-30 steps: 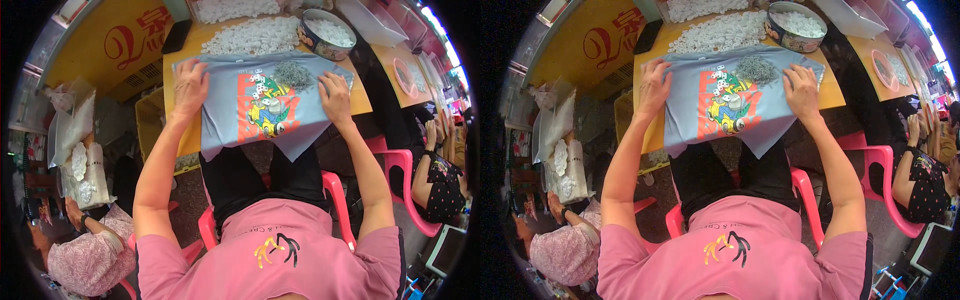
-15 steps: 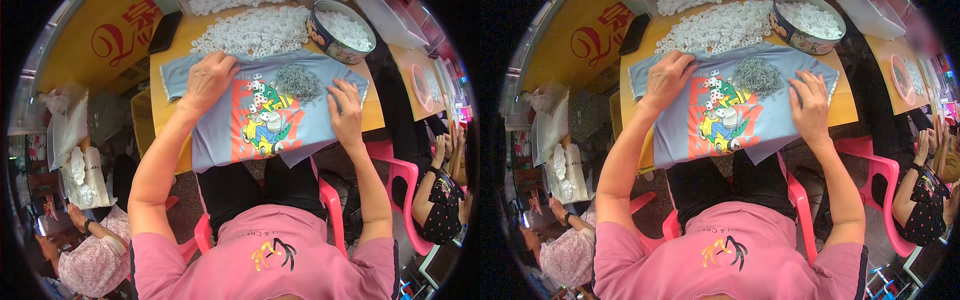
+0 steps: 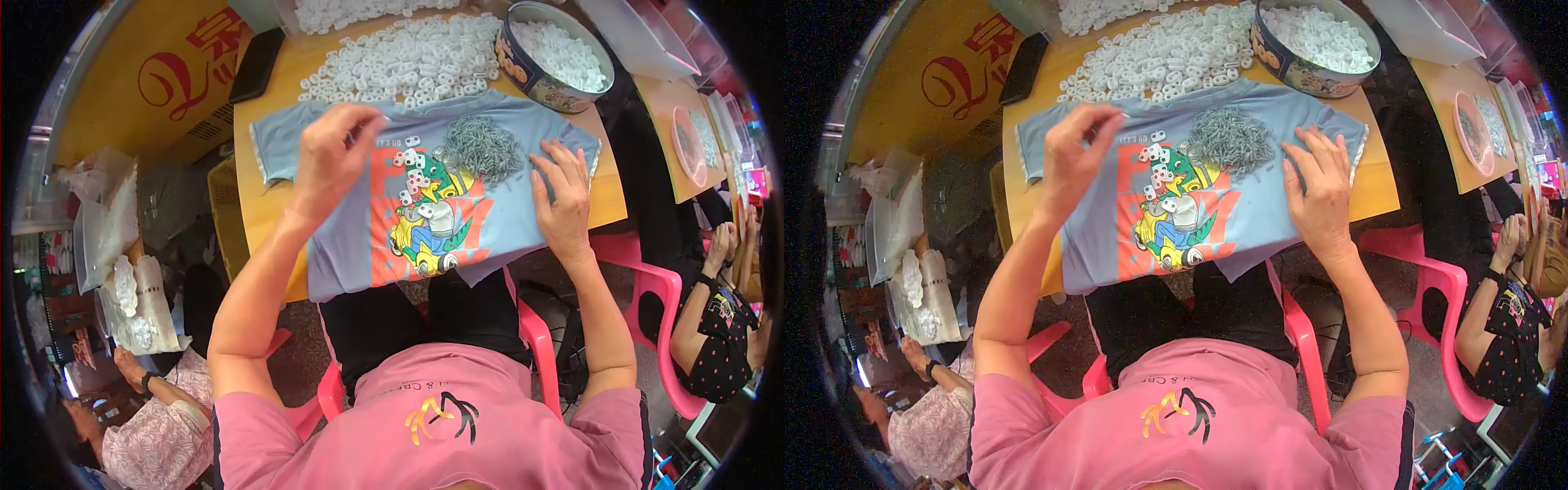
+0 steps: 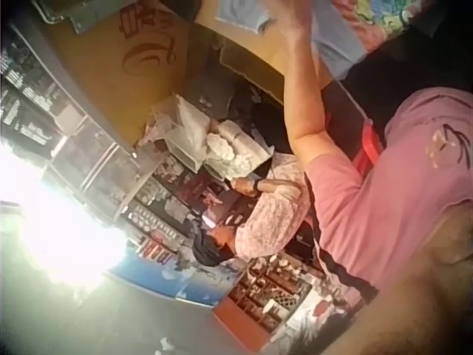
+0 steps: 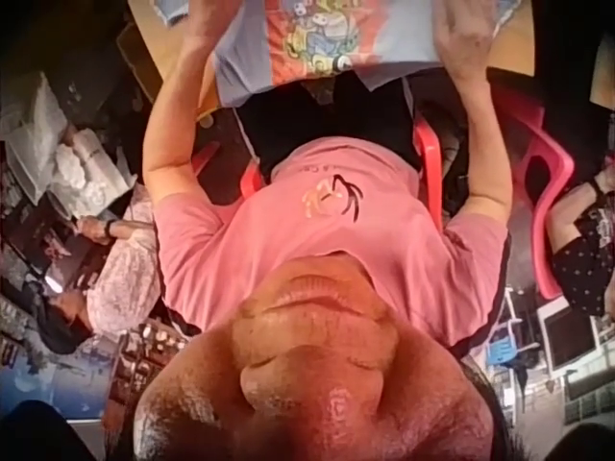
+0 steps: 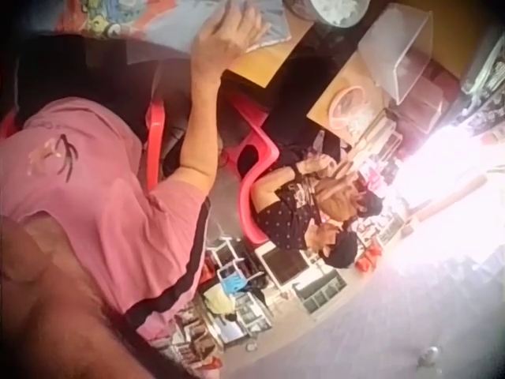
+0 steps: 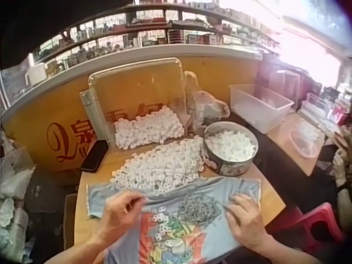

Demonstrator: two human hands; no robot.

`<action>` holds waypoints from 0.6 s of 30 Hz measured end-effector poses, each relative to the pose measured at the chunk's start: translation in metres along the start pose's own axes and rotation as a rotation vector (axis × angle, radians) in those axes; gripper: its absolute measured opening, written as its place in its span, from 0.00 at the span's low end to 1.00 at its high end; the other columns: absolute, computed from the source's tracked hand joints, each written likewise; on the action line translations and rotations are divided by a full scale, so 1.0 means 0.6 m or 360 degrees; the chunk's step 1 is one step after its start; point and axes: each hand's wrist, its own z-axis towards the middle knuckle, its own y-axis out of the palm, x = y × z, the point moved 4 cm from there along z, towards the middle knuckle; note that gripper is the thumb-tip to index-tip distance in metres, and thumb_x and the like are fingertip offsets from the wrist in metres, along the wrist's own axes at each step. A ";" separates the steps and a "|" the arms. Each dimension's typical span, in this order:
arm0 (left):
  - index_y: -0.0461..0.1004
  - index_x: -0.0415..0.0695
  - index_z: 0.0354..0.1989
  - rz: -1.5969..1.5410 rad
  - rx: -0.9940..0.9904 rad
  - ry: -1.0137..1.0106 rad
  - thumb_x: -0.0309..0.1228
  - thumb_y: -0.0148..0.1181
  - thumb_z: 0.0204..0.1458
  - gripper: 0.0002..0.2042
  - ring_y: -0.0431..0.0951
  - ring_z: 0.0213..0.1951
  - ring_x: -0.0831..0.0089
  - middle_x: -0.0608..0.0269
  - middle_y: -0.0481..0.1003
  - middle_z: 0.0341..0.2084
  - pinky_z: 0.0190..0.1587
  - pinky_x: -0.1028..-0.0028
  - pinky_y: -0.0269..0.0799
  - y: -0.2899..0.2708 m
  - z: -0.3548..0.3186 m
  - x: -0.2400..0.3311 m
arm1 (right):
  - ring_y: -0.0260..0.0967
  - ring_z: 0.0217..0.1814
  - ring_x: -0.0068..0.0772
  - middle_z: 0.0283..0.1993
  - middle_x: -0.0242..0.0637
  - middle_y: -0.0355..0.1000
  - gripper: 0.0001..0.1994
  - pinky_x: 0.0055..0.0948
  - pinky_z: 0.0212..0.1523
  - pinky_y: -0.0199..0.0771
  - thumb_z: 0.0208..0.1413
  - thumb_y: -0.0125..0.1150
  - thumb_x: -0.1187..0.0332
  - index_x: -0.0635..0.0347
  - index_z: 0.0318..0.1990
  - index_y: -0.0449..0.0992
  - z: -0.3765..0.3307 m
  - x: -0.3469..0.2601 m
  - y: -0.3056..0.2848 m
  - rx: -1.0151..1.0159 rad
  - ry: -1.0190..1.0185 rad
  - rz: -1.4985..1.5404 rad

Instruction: Arranging and sorting small white plastic fasteners on a t-shirt.

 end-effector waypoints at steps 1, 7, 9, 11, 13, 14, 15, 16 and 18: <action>0.80 0.39 0.37 -0.0013 -0.0002 0.0005 0.25 0.67 0.54 0.05 0.80 0.32 0.59 0.55 0.79 0.32 0.36 0.66 0.76 0.011 -0.006 0.009 | 0.66 0.69 0.49 0.61 0.44 0.73 0.11 0.53 0.75 0.52 0.62 0.60 0.72 0.62 0.50 0.80 0.000 0.001 -0.001 -0.0002 -0.0008 -0.0009; 0.78 0.41 0.42 0.0363 -0.0067 0.0599 0.24 0.66 0.52 0.09 0.77 0.45 0.56 0.58 0.76 0.39 0.46 0.60 0.73 0.020 -0.012 0.016 | 0.65 0.70 0.49 0.61 0.44 0.73 0.12 0.54 0.75 0.51 0.62 0.59 0.72 0.63 0.52 0.79 0.007 -0.010 -0.006 -0.0087 -0.0051 -0.0039; 0.78 0.42 0.43 0.0462 -0.0095 0.0532 0.24 0.65 0.52 0.10 0.75 0.46 0.56 0.58 0.76 0.40 0.48 0.59 0.72 0.013 -0.022 -0.005 | 0.65 0.70 0.50 0.61 0.44 0.73 0.13 0.55 0.75 0.51 0.62 0.59 0.73 0.63 0.52 0.79 0.006 -0.008 -0.009 -0.0109 -0.0051 -0.0048; 0.78 0.42 0.44 0.0563 -0.0126 0.0460 0.24 0.65 0.52 0.11 0.74 0.48 0.55 0.58 0.75 0.41 0.49 0.57 0.70 0.002 -0.036 -0.018 | 0.65 0.71 0.50 0.61 0.44 0.73 0.13 0.55 0.75 0.51 0.62 0.59 0.73 0.63 0.52 0.79 0.006 -0.006 -0.010 -0.0133 -0.0051 -0.0051; 0.78 0.41 0.44 0.0621 -0.0143 0.0458 0.24 0.65 0.52 0.10 0.75 0.45 0.56 0.57 0.75 0.39 0.46 0.59 0.71 -0.008 -0.049 -0.021 | 0.65 0.70 0.50 0.61 0.44 0.73 0.12 0.55 0.75 0.50 0.61 0.60 0.73 0.62 0.52 0.79 0.008 -0.006 -0.011 -0.0141 -0.0062 -0.0059; 0.78 0.41 0.44 0.0626 -0.0137 0.0449 0.24 0.65 0.52 0.10 0.75 0.45 0.56 0.57 0.75 0.39 0.46 0.59 0.71 -0.012 -0.050 -0.023 | 0.65 0.70 0.50 0.61 0.44 0.73 0.12 0.55 0.75 0.50 0.61 0.60 0.73 0.62 0.52 0.79 0.009 -0.007 -0.012 -0.0146 -0.0072 -0.0053; 0.78 0.40 0.43 0.0584 -0.0145 0.0398 0.25 0.65 0.52 0.10 0.75 0.45 0.56 0.57 0.75 0.40 0.45 0.60 0.71 -0.014 -0.049 -0.025 | 0.66 0.69 0.49 0.60 0.44 0.74 0.12 0.55 0.75 0.51 0.60 0.60 0.74 0.62 0.51 0.80 0.013 -0.008 -0.015 -0.0154 -0.0088 -0.0095; 0.78 0.40 0.43 0.0541 -0.0152 0.0348 0.25 0.65 0.52 0.10 0.75 0.45 0.56 0.56 0.75 0.40 0.45 0.61 0.71 -0.015 -0.048 -0.026 | 0.68 0.67 0.49 0.59 0.43 0.75 0.11 0.55 0.74 0.53 0.60 0.61 0.75 0.62 0.50 0.80 0.020 -0.011 -0.016 -0.0161 -0.0104 -0.0137; 0.78 0.40 0.42 0.0450 -0.0146 0.0209 0.26 0.66 0.52 0.10 0.75 0.44 0.56 0.57 0.75 0.39 0.44 0.62 0.71 -0.014 -0.036 -0.025 | 0.69 0.65 0.49 0.57 0.43 0.76 0.11 0.54 0.73 0.55 0.59 0.62 0.76 0.62 0.48 0.81 0.043 -0.021 -0.023 -0.0151 -0.0134 -0.0082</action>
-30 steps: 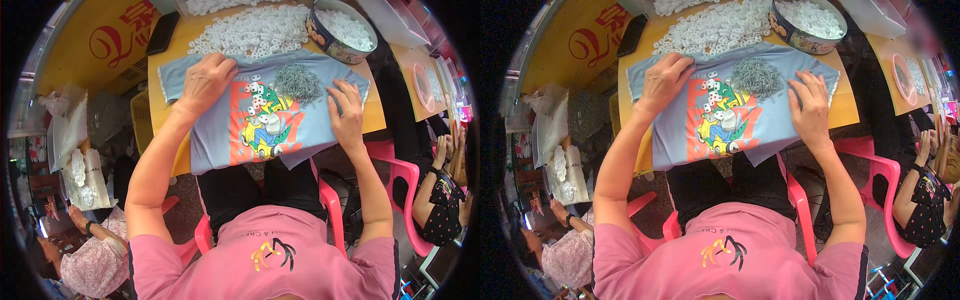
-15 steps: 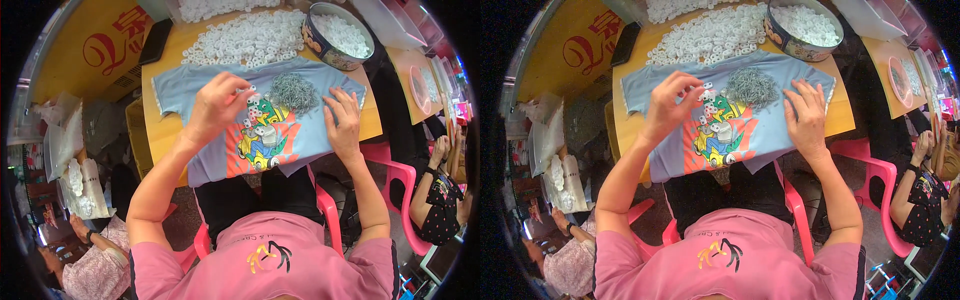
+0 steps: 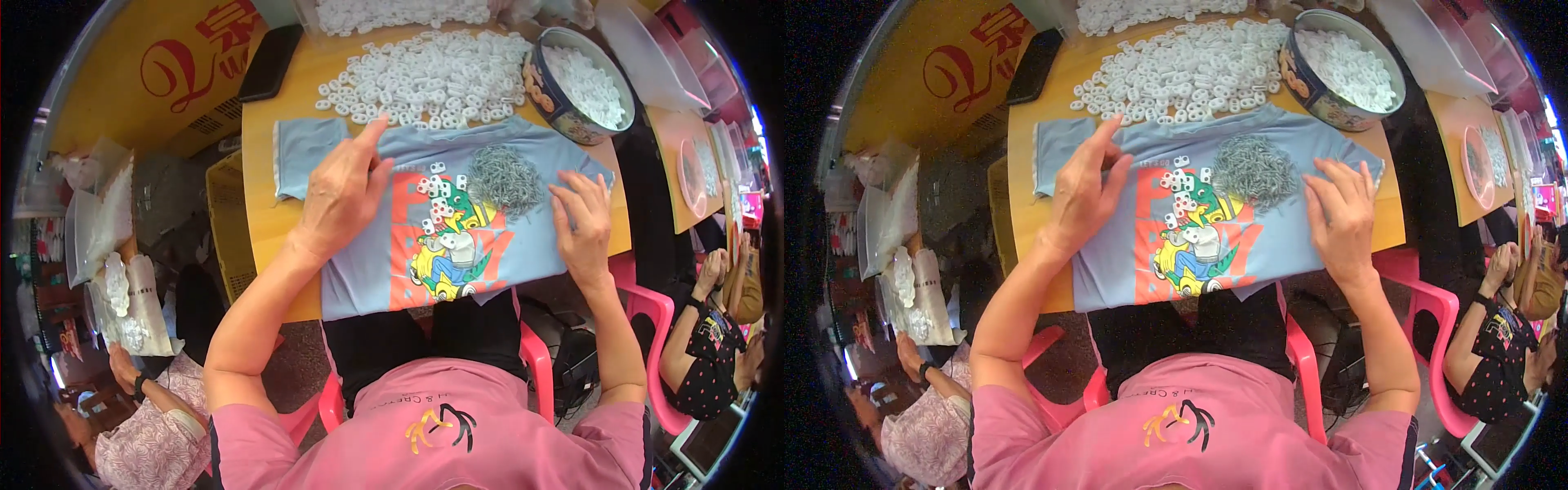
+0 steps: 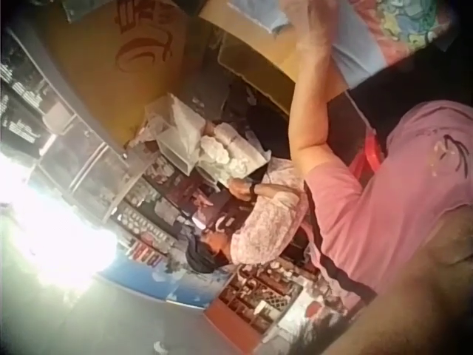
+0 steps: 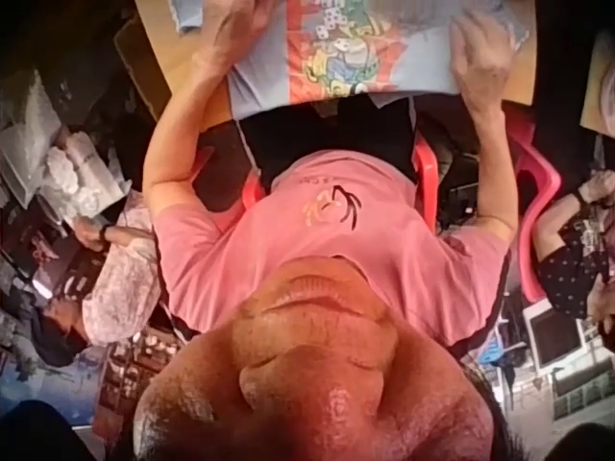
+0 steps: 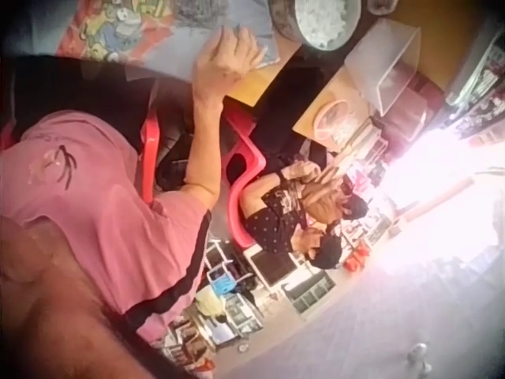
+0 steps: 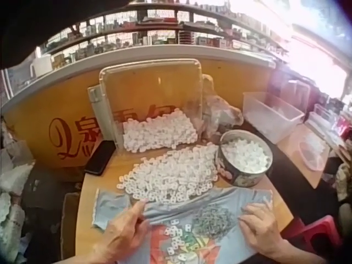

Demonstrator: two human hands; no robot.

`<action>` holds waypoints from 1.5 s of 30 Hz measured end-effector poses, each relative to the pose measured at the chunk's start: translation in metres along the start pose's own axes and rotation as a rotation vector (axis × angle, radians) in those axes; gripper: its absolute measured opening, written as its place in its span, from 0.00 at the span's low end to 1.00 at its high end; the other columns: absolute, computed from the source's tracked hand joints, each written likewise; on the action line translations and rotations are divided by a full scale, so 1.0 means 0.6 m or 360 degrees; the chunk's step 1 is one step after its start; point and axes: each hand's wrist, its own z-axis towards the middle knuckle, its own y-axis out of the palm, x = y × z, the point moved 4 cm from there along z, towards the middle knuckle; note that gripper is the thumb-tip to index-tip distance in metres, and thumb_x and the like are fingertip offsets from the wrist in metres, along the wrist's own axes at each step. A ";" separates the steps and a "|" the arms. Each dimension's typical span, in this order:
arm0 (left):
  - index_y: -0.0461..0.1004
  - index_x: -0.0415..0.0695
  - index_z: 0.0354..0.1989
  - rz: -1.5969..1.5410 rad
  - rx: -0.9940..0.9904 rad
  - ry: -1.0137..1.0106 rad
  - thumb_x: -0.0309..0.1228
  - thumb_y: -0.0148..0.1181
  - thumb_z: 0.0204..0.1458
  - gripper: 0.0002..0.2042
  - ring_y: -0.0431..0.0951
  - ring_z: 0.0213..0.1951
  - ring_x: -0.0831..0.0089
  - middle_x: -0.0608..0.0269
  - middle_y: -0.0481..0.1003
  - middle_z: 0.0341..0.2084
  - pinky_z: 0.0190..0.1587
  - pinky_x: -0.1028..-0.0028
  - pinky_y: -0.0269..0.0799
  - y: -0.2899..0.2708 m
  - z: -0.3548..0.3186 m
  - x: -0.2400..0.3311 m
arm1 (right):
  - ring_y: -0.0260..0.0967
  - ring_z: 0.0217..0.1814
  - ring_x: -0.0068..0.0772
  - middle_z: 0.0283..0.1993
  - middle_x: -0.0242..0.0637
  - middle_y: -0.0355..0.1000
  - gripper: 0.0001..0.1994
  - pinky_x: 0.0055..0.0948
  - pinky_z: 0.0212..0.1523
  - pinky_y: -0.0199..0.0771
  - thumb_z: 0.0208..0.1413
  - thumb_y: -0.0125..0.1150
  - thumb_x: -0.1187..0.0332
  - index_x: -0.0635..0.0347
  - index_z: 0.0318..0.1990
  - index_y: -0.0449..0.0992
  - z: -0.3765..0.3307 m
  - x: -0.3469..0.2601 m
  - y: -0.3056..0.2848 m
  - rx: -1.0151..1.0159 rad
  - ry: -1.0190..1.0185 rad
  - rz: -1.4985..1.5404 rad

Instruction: Arranging and sorting small white plastic fasteners on a t-shirt.

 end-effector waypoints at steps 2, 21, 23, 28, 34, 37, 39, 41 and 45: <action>0.78 0.40 0.40 -0.0103 -0.0007 -0.0129 0.27 0.66 0.51 0.09 0.75 0.44 0.56 0.57 0.75 0.38 0.44 0.63 0.71 0.001 0.011 -0.007 | 0.73 0.59 0.48 0.53 0.43 0.78 0.10 0.51 0.68 0.63 0.55 0.64 0.79 0.63 0.45 0.81 0.037 -0.020 -0.016 0.0091 -0.0122 0.0113; 0.71 0.43 0.31 0.0249 0.0078 0.0228 0.27 0.67 0.51 0.08 0.73 0.31 0.58 0.58 0.69 0.25 0.33 0.60 0.69 0.013 0.023 -0.014 | 0.75 0.39 0.44 0.32 0.37 0.74 0.07 0.42 0.37 0.72 0.53 0.69 0.67 0.59 0.36 0.80 0.245 -0.121 0.117 -0.0159 -0.0587 0.0269; 0.71 0.42 0.31 0.0211 0.0100 0.0220 0.26 0.67 0.51 0.08 0.72 0.30 0.56 0.57 0.69 0.25 0.32 0.59 0.69 0.012 0.022 -0.015 | 0.75 0.39 0.44 0.33 0.37 0.74 0.06 0.42 0.37 0.73 0.53 0.69 0.68 0.59 0.36 0.80 0.250 -0.131 0.132 -0.0191 -0.0655 0.0282; 0.71 0.43 0.32 0.0203 0.0079 0.0200 0.27 0.66 0.50 0.08 0.74 0.33 0.58 0.58 0.70 0.27 0.34 0.60 0.71 0.017 0.019 -0.021 | 0.75 0.40 0.45 0.37 0.38 0.75 0.06 0.40 0.39 0.76 0.53 0.67 0.71 0.59 0.38 0.81 0.259 -0.157 0.154 -0.0319 -0.0847 0.0373; 0.72 0.42 0.33 0.0124 0.0075 0.0171 0.27 0.66 0.50 0.08 0.75 0.33 0.57 0.58 0.72 0.27 0.36 0.59 0.72 0.016 0.020 -0.025 | 0.77 0.41 0.47 0.40 0.39 0.77 0.06 0.40 0.40 0.76 0.57 0.65 0.71 0.58 0.41 0.81 0.286 -0.138 0.144 -0.0203 -0.0629 0.0494; 0.72 0.42 0.33 0.0072 0.0073 0.0153 0.27 0.66 0.50 0.08 0.75 0.33 0.57 0.58 0.72 0.27 0.36 0.59 0.72 0.014 0.023 -0.024 | 0.77 0.42 0.48 0.40 0.38 0.77 0.06 0.41 0.40 0.76 0.58 0.65 0.68 0.57 0.41 0.82 0.294 -0.122 0.144 -0.0353 -0.0585 0.0271; 0.72 0.42 0.33 0.0049 0.0073 0.0147 0.27 0.66 0.51 0.07 0.75 0.33 0.57 0.58 0.72 0.27 0.36 0.59 0.72 0.013 0.023 -0.026 | 0.77 0.42 0.48 0.40 0.38 0.77 0.07 0.42 0.40 0.76 0.59 0.65 0.67 0.57 0.41 0.82 0.298 -0.117 0.149 -0.0336 -0.0584 0.0269; 0.72 0.42 0.33 0.0025 0.0071 0.0140 0.27 0.66 0.51 0.07 0.75 0.33 0.57 0.58 0.73 0.27 0.36 0.60 0.72 0.012 0.023 -0.027 | 0.76 0.42 0.48 0.40 0.38 0.77 0.07 0.43 0.40 0.76 0.59 0.65 0.66 0.56 0.41 0.82 0.304 -0.113 0.156 -0.0320 -0.0581 0.0269; 0.72 0.42 0.33 0.0016 0.0053 0.0126 0.27 0.66 0.51 0.07 0.75 0.33 0.57 0.58 0.73 0.28 0.37 0.60 0.72 0.012 0.023 -0.026 | 0.76 0.41 0.48 0.40 0.38 0.76 0.06 0.42 0.40 0.76 0.58 0.65 0.66 0.56 0.40 0.81 0.312 -0.109 0.163 -0.0189 -0.0544 0.0187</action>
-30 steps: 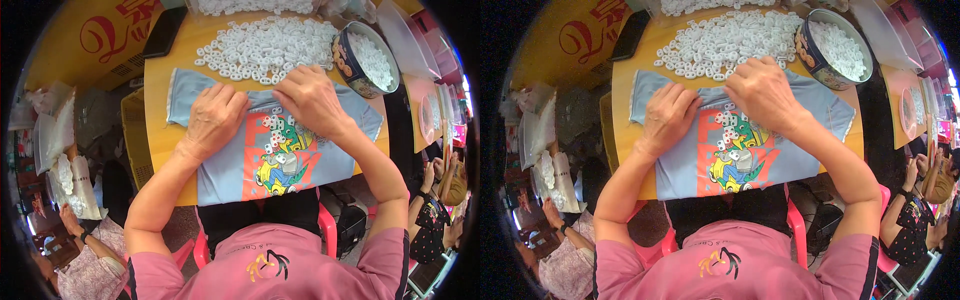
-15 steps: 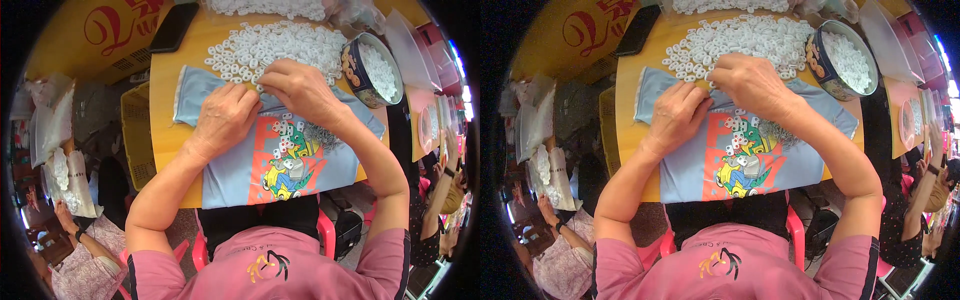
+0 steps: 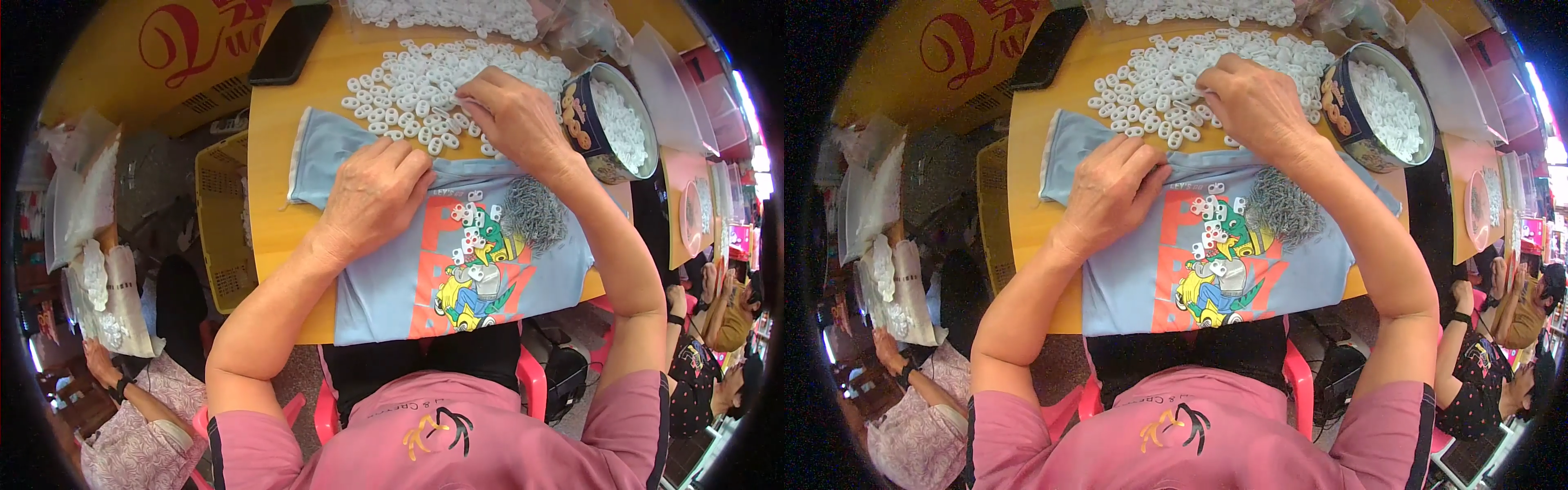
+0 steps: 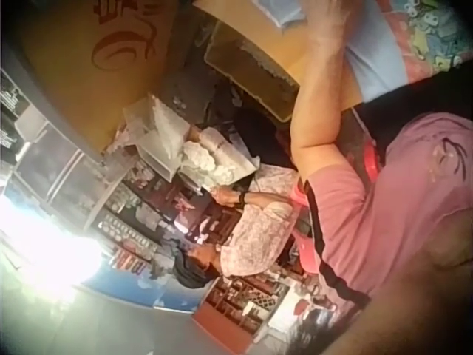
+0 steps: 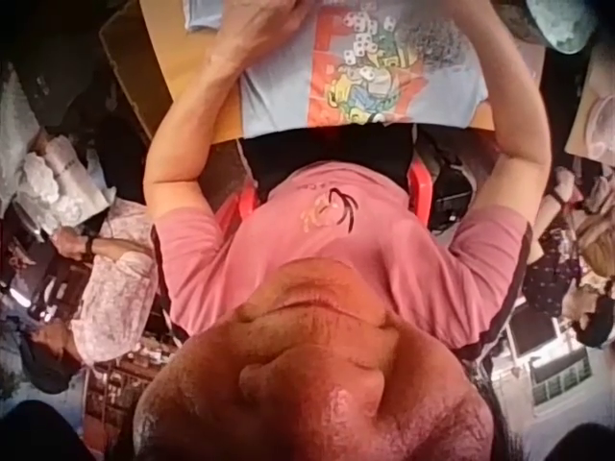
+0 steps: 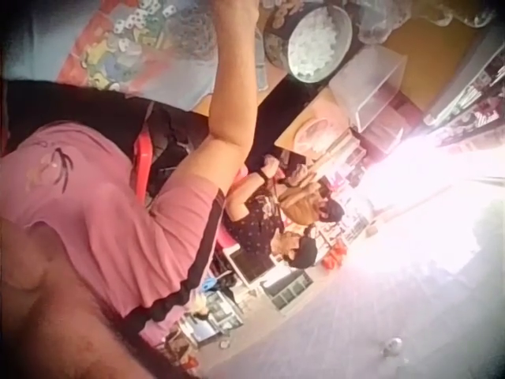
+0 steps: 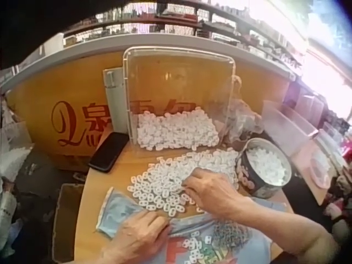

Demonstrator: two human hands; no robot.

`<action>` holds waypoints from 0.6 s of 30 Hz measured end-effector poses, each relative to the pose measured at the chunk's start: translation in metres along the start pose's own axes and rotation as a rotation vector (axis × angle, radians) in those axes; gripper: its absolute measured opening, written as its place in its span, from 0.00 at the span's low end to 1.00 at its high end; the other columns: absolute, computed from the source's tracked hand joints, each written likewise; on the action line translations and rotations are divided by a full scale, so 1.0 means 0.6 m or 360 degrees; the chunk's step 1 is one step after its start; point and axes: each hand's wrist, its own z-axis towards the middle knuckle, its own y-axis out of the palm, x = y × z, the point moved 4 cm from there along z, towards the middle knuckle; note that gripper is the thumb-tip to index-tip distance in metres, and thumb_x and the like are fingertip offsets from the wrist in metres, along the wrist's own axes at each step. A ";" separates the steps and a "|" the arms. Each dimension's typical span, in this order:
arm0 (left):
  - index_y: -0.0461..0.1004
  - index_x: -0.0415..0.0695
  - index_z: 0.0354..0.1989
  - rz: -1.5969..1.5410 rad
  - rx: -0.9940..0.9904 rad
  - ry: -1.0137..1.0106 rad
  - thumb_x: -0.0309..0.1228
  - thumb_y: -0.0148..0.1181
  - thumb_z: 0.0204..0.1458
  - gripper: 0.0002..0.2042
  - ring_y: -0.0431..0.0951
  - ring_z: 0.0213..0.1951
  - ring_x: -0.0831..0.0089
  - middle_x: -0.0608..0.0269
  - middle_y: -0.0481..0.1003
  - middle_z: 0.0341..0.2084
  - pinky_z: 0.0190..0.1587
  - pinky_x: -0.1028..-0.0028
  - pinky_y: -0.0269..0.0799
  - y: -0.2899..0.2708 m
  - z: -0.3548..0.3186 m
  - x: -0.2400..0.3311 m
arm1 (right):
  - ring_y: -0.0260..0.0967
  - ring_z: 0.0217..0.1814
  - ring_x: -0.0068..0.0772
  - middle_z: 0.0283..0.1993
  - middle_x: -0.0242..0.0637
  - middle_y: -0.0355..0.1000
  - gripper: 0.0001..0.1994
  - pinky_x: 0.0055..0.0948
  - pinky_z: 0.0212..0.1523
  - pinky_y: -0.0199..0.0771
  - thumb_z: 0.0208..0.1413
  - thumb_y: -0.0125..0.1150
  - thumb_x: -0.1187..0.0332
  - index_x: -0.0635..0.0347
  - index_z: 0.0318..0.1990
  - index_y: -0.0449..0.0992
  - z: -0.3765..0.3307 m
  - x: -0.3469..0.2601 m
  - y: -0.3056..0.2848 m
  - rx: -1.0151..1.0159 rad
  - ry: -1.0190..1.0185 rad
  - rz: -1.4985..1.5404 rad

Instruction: Arranging and sorting small white plastic fasteners on a t-shirt.

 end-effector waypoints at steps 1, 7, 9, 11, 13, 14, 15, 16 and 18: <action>0.72 0.42 0.33 -0.0004 -0.0004 0.0006 0.27 0.66 0.51 0.07 0.75 0.33 0.57 0.58 0.73 0.28 0.37 0.59 0.73 0.000 0.001 0.001 | 0.76 0.41 0.48 0.40 0.38 0.76 0.06 0.42 0.40 0.76 0.58 0.65 0.66 0.56 0.40 0.81 0.000 0.000 -0.002 0.0062 0.0012 -0.0007; 0.72 0.42 0.33 -0.0010 0.0000 0.0002 0.27 0.66 0.51 0.08 0.75 0.34 0.57 0.58 0.73 0.28 0.37 0.60 0.73 -0.001 -0.001 0.000 | 0.76 0.39 0.49 0.39 0.39 0.75 0.05 0.43 0.39 0.75 0.57 0.66 0.67 0.57 0.38 0.81 -0.004 -0.024 -0.004 -0.0211 -0.0047 0.0154; 0.72 0.42 0.33 -0.0008 -0.0003 -0.0001 0.27 0.66 0.51 0.08 0.75 0.34 0.57 0.58 0.73 0.28 0.37 0.60 0.73 -0.001 -0.001 -0.001 | 0.76 0.39 0.49 0.38 0.39 0.75 0.05 0.43 0.39 0.75 0.57 0.66 0.67 0.57 0.38 0.80 -0.005 -0.024 0.004 -0.0211 -0.0052 0.0151; 0.72 0.42 0.33 -0.0005 -0.0006 -0.0003 0.27 0.66 0.51 0.08 0.75 0.34 0.57 0.58 0.73 0.28 0.37 0.60 0.73 0.000 -0.002 -0.002 | 0.76 0.39 0.49 0.38 0.40 0.75 0.06 0.43 0.39 0.75 0.57 0.66 0.67 0.57 0.38 0.80 -0.003 -0.027 0.008 -0.0211 -0.0057 0.0149; 0.72 0.42 0.33 -0.0036 0.0020 0.0006 0.27 0.66 0.51 0.08 0.75 0.34 0.57 0.58 0.73 0.29 0.37 0.60 0.73 0.003 -0.004 -0.004 | 0.76 0.39 0.48 0.39 0.41 0.76 0.06 0.41 0.39 0.76 0.57 0.67 0.67 0.58 0.39 0.80 0.001 -0.031 0.008 -0.0122 -0.0095 0.0227; 0.72 0.42 0.33 -0.0039 0.0017 0.0010 0.27 0.66 0.51 0.08 0.75 0.34 0.57 0.58 0.73 0.29 0.37 0.60 0.73 0.003 -0.003 -0.003 | 0.76 0.39 0.48 0.39 0.41 0.76 0.06 0.41 0.39 0.76 0.57 0.67 0.67 0.58 0.39 0.80 0.003 -0.028 0.008 -0.0122 -0.0090 0.0225; 0.72 0.42 0.33 -0.0036 0.0006 -0.0003 0.27 0.66 0.51 0.07 0.75 0.34 0.57 0.58 0.73 0.29 0.37 0.60 0.73 0.002 -0.001 -0.003 | 0.77 0.38 0.46 0.39 0.41 0.77 0.07 0.39 0.39 0.76 0.57 0.67 0.68 0.60 0.39 0.80 0.008 -0.019 0.006 -0.0023 -0.0050 0.0326; 0.72 0.42 0.33 -0.0033 -0.0006 -0.0015 0.27 0.66 0.51 0.07 0.76 0.34 0.57 0.58 0.73 0.29 0.37 0.60 0.73 0.002 -0.001 -0.002 | 0.77 0.38 0.44 0.39 0.41 0.78 0.07 0.37 0.38 0.76 0.58 0.67 0.68 0.61 0.40 0.80 0.013 -0.010 0.003 0.0076 -0.0009 0.0425; 0.72 0.42 0.33 -0.0045 0.0001 -0.0004 0.27 0.66 0.51 0.07 0.76 0.34 0.57 0.58 0.73 0.28 0.37 0.60 0.73 0.003 0.000 -0.003 | 0.77 0.36 0.40 0.38 0.41 0.79 0.07 0.35 0.38 0.76 0.58 0.67 0.68 0.63 0.40 0.80 0.019 0.008 -0.005 0.0069 0.0041 0.0488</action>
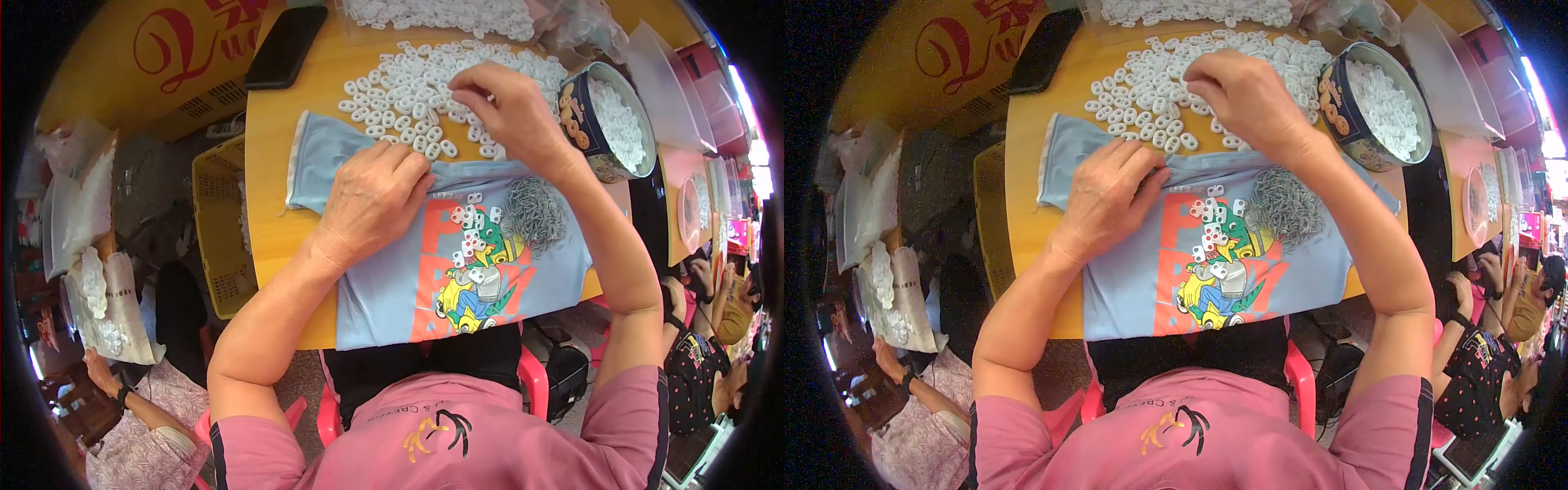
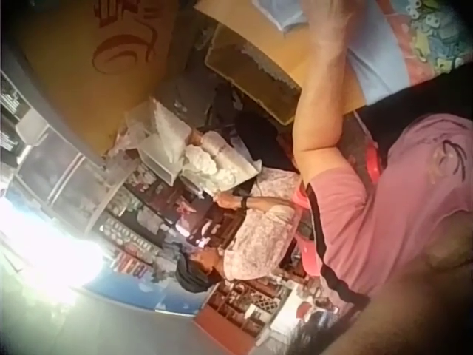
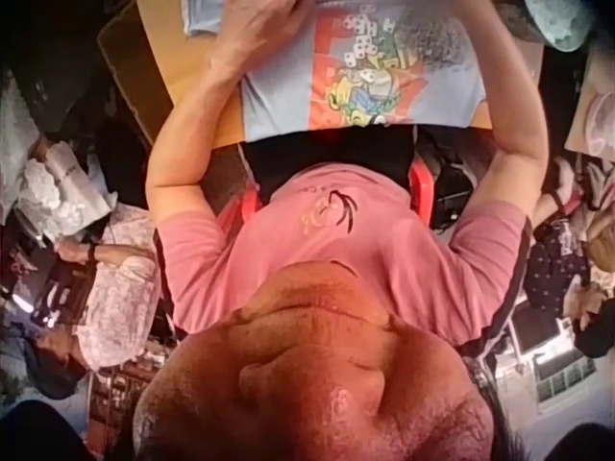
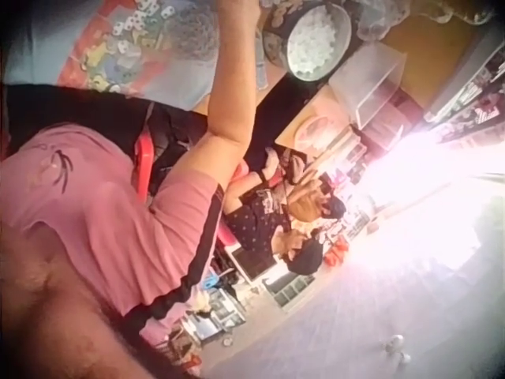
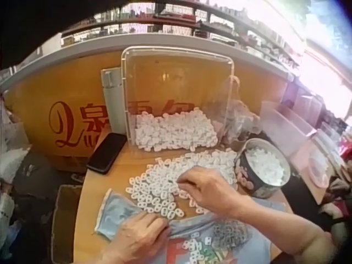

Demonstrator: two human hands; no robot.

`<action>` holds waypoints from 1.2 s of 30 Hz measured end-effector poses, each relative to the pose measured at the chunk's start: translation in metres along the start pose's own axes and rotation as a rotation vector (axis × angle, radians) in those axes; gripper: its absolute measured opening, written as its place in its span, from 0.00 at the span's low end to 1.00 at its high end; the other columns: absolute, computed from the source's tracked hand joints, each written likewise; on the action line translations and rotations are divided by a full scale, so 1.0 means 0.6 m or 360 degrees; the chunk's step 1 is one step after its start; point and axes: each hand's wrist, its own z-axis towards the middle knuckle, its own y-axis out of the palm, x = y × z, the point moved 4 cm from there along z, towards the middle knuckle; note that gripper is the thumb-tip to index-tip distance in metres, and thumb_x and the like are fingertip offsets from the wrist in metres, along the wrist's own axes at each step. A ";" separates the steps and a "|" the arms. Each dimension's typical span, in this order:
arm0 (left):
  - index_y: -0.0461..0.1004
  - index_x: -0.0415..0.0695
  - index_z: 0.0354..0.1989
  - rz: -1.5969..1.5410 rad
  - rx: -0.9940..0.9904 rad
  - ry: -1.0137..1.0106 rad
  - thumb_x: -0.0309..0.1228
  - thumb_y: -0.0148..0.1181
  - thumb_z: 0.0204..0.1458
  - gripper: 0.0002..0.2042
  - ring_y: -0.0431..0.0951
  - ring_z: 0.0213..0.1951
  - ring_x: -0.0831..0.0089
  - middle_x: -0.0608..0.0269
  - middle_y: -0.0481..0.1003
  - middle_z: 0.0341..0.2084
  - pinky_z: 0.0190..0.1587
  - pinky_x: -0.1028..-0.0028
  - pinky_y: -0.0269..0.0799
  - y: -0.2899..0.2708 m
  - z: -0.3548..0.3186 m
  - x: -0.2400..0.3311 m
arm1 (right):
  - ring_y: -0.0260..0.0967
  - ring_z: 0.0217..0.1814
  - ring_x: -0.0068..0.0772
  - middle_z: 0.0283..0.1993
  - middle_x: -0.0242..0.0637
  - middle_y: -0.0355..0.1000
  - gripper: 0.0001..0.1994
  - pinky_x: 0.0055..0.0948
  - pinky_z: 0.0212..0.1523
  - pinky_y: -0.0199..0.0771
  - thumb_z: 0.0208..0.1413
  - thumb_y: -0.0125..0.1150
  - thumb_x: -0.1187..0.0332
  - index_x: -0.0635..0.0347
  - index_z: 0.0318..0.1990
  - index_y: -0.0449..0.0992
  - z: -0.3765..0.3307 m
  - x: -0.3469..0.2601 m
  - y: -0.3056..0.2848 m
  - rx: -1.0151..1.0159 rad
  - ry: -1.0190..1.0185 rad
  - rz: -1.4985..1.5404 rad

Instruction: Arranging and sorting small white plastic fasteners on a t-shirt.

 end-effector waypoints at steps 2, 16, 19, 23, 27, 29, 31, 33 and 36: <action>0.72 0.42 0.33 -0.0008 0.0006 0.0004 0.27 0.66 0.51 0.07 0.76 0.34 0.57 0.58 0.73 0.28 0.37 0.59 0.73 -0.001 -0.001 -0.001 | 0.76 0.35 0.36 0.37 0.40 0.79 0.08 0.33 0.38 0.76 0.59 0.66 0.69 0.64 0.41 0.80 0.004 -0.003 -0.016 -0.0002 0.0049 0.0069; 0.73 0.41 0.32 -0.0011 0.0017 -0.0012 0.26 0.66 0.51 0.06 0.76 0.34 0.56 0.56 0.73 0.29 0.37 0.59 0.73 -0.003 -0.002 -0.003 | 0.76 0.45 0.55 0.43 0.45 0.78 0.11 0.47 0.45 0.76 0.58 0.63 0.70 0.57 0.48 0.79 -0.003 -0.047 0.037 -0.0392 -0.0057 -0.0285; 0.73 0.41 0.33 -0.0021 0.0011 -0.0007 0.26 0.65 0.52 0.06 0.75 0.34 0.56 0.56 0.73 0.29 0.37 0.59 0.72 -0.002 -0.001 -0.002 | 0.76 0.44 0.54 0.42 0.45 0.76 0.11 0.49 0.45 0.76 0.58 0.63 0.69 0.56 0.48 0.79 0.000 -0.041 0.054 -0.0392 -0.0080 -0.0334; 0.73 0.41 0.33 -0.0084 0.0058 -0.0060 0.25 0.65 0.52 0.06 0.75 0.33 0.56 0.56 0.73 0.29 0.37 0.59 0.72 -0.007 -0.004 -0.001 | 0.75 0.45 0.55 0.42 0.46 0.76 0.10 0.49 0.46 0.75 0.58 0.62 0.70 0.58 0.47 0.79 0.007 -0.043 0.054 -0.0391 -0.0112 -0.0374; 0.75 0.42 0.33 0.0193 0.0113 -0.0090 0.28 0.66 0.52 0.06 0.75 0.38 0.55 0.57 0.74 0.32 0.40 0.58 0.71 -0.026 -0.001 -0.002 | 0.75 0.45 0.56 0.41 0.47 0.76 0.09 0.48 0.47 0.75 0.58 0.61 0.72 0.60 0.46 0.79 0.001 -0.052 0.018 -0.0108 -0.0123 -0.0127; 0.76 0.42 0.33 0.0481 0.0048 0.0052 0.29 0.66 0.52 0.06 0.75 0.40 0.55 0.57 0.74 0.33 0.42 0.58 0.71 -0.042 0.003 0.009 | 0.75 0.46 0.56 0.41 0.48 0.76 0.09 0.47 0.47 0.75 0.58 0.61 0.72 0.61 0.45 0.80 -0.006 -0.054 0.006 -0.0080 -0.0087 -0.0090; 0.76 0.42 0.33 0.0599 -0.0198 0.0017 0.31 0.66 0.52 0.07 0.75 0.43 0.55 0.57 0.75 0.35 0.44 0.58 0.70 -0.049 0.004 0.011 | 0.75 0.45 0.55 0.41 0.47 0.76 0.09 0.47 0.46 0.76 0.58 0.62 0.69 0.60 0.45 0.80 -0.017 -0.053 0.001 -0.0073 -0.0099 -0.0146; 0.76 0.42 0.33 0.0574 -0.0244 0.0013 0.31 0.66 0.52 0.07 0.75 0.42 0.55 0.56 0.75 0.34 0.44 0.58 0.71 -0.058 0.003 0.011 | 0.76 0.44 0.53 0.40 0.46 0.76 0.09 0.46 0.46 0.76 0.58 0.63 0.68 0.60 0.44 0.80 -0.030 -0.059 -0.001 -0.0171 -0.0081 -0.0230; 0.76 0.40 0.33 0.0466 -0.0264 -0.0044 0.30 0.65 0.54 0.07 0.75 0.41 0.54 0.54 0.74 0.33 0.44 0.58 0.71 -0.062 -0.005 0.004 | 0.76 0.43 0.51 0.40 0.44 0.77 0.08 0.45 0.44 0.77 0.58 0.63 0.66 0.59 0.41 0.80 -0.051 -0.069 0.008 -0.0328 -0.0061 -0.0379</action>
